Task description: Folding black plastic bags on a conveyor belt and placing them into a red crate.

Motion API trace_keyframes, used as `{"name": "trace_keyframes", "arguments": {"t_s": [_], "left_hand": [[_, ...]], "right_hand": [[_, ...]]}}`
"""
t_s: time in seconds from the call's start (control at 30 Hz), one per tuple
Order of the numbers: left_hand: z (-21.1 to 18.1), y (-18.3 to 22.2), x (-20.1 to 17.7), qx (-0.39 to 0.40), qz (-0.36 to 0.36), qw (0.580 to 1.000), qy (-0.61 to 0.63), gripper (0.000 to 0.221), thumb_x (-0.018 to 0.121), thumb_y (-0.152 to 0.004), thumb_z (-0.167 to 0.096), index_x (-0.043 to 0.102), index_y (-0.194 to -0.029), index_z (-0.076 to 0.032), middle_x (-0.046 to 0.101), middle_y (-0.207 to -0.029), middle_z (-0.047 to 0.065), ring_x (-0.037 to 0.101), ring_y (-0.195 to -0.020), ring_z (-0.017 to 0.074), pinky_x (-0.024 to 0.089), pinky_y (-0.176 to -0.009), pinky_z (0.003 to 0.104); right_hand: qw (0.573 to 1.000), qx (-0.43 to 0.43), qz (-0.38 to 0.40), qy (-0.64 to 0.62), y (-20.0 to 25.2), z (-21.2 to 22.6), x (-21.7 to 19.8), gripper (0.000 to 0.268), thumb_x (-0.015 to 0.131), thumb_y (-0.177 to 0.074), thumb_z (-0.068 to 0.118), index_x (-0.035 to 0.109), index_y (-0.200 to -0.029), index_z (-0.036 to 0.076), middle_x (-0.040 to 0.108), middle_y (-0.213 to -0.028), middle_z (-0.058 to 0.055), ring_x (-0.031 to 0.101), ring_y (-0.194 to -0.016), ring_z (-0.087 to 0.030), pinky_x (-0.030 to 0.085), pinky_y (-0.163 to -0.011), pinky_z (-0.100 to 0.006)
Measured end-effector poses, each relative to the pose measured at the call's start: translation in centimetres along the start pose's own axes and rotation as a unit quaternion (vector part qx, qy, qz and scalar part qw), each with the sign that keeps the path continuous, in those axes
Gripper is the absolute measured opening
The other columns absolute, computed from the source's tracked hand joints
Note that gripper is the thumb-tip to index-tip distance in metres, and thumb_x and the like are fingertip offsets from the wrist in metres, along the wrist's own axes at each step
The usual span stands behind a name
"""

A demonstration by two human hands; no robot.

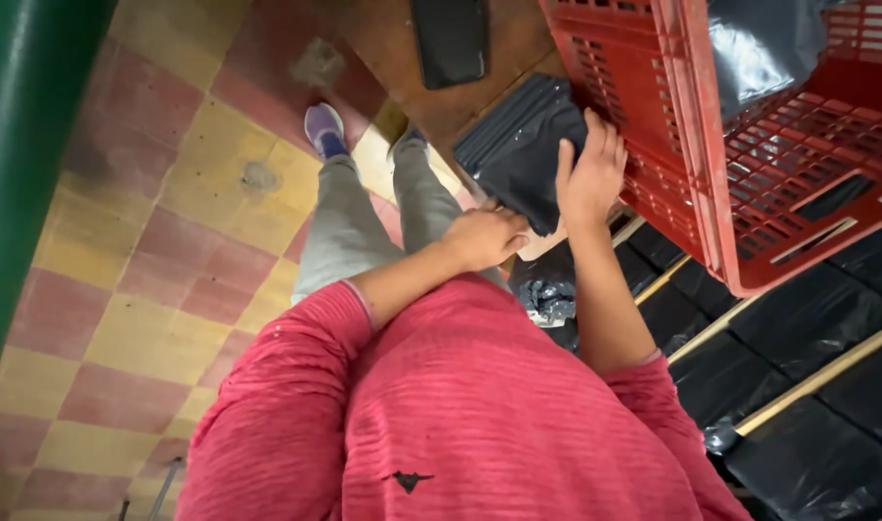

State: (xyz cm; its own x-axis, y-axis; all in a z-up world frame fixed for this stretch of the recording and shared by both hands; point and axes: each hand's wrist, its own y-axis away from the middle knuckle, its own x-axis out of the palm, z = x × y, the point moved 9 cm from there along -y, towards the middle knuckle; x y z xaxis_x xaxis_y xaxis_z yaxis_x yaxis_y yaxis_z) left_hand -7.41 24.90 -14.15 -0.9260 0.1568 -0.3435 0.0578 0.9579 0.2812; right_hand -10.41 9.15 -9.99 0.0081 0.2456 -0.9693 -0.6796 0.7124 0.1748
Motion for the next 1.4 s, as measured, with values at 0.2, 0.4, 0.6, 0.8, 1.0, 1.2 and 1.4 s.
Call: {"name": "trace_keyframes", "arguments": {"t_s": [0.2,0.4,0.6,0.8,1.0,1.2,1.4], "left_hand": [[0.0,0.6,-8.6,-0.128,0.018,0.990,-0.051,0.036,0.061,-0.098,-0.045,0.070,-0.105,-0.011,0.070,-0.109,0.012,0.065,-0.108,0.0347,0.056,-0.091,0.048],[3.5,-4.3,-12.5,-0.214,-0.157,0.962,-0.059,0.087,0.080,-0.072,-0.061,0.052,-0.126,0.000,0.056,-0.131,0.022,0.053,-0.121,0.0434,0.052,-0.089,0.052],[6.3,-7.7,-10.4,-0.334,0.014,0.942,-0.013,0.121,0.082,-0.056,-0.077,0.044,-0.147,-0.006,0.047,-0.151,0.019,0.045,-0.140,0.0409,0.042,-0.110,0.051],[2.2,-5.1,-8.3,-0.104,-0.096,0.989,-0.036,0.077,0.085,-0.071,-0.053,0.054,-0.120,-0.002,0.064,-0.114,0.029,0.064,-0.108,0.0469,0.053,-0.089,0.051],[-14.5,5.2,-22.3,-0.016,-0.118,0.993,-0.024,0.044,0.081,-0.080,-0.028,0.059,-0.109,-0.004,0.070,-0.090,0.020,0.068,-0.085,0.0363,0.055,-0.072,0.045],[-23.6,5.7,-32.2,0.062,-0.046,0.991,0.106,0.053,0.085,-0.064,-0.007,0.060,-0.111,-0.003,0.062,-0.098,0.002,0.057,-0.094,0.0109,0.049,-0.085,0.028],[-32.9,-13.2,-36.8,0.068,-0.047,0.965,0.248,0.064,0.082,-0.080,-0.018,0.054,-0.136,-0.003,0.066,-0.124,0.005,0.064,-0.111,0.0150,0.054,-0.097,0.033]], "right_hand": [[0.989,0.046,-0.126,-0.062,4.1,1.6,-4.0,0.060,0.071,-0.103,0.026,0.044,-0.150,0.001,0.054,-0.141,-0.023,0.050,-0.129,-0.041,0.040,-0.113,-0.050],[0.772,0.322,-0.154,-0.527,13.2,-6.9,9.9,0.072,0.074,-0.095,0.029,0.040,-0.150,-0.004,0.052,-0.141,-0.017,0.050,-0.130,-0.028,0.040,-0.113,-0.039],[0.724,0.388,-0.092,-0.563,12.0,-7.4,15.4,0.067,0.069,-0.088,0.016,0.042,-0.147,-0.003,0.055,-0.143,-0.016,0.052,-0.130,-0.026,0.039,-0.111,-0.036],[0.639,0.359,-0.089,-0.674,13.3,-4.6,15.2,0.066,0.064,-0.084,0.012,0.045,-0.146,-0.002,0.057,-0.140,-0.013,0.054,-0.128,-0.026,0.042,-0.110,-0.036],[0.575,0.318,-0.101,-0.747,15.0,2.3,8.2,0.057,0.067,-0.086,0.008,0.055,-0.140,0.000,0.062,-0.134,-0.011,0.058,-0.123,-0.026,0.047,-0.105,-0.039],[0.490,0.182,-0.147,-0.840,6.3,6.4,-13.4,0.058,0.071,-0.088,0.015,0.052,-0.141,0.003,0.063,-0.133,-0.011,0.061,-0.122,-0.026,0.051,-0.105,-0.042],[0.437,0.024,-0.168,-0.883,-6.6,-1.3,-28.3,0.060,0.076,-0.090,0.021,0.049,-0.142,0.006,0.063,-0.132,-0.011,0.064,-0.121,-0.026,0.054,-0.104,-0.046]]}}
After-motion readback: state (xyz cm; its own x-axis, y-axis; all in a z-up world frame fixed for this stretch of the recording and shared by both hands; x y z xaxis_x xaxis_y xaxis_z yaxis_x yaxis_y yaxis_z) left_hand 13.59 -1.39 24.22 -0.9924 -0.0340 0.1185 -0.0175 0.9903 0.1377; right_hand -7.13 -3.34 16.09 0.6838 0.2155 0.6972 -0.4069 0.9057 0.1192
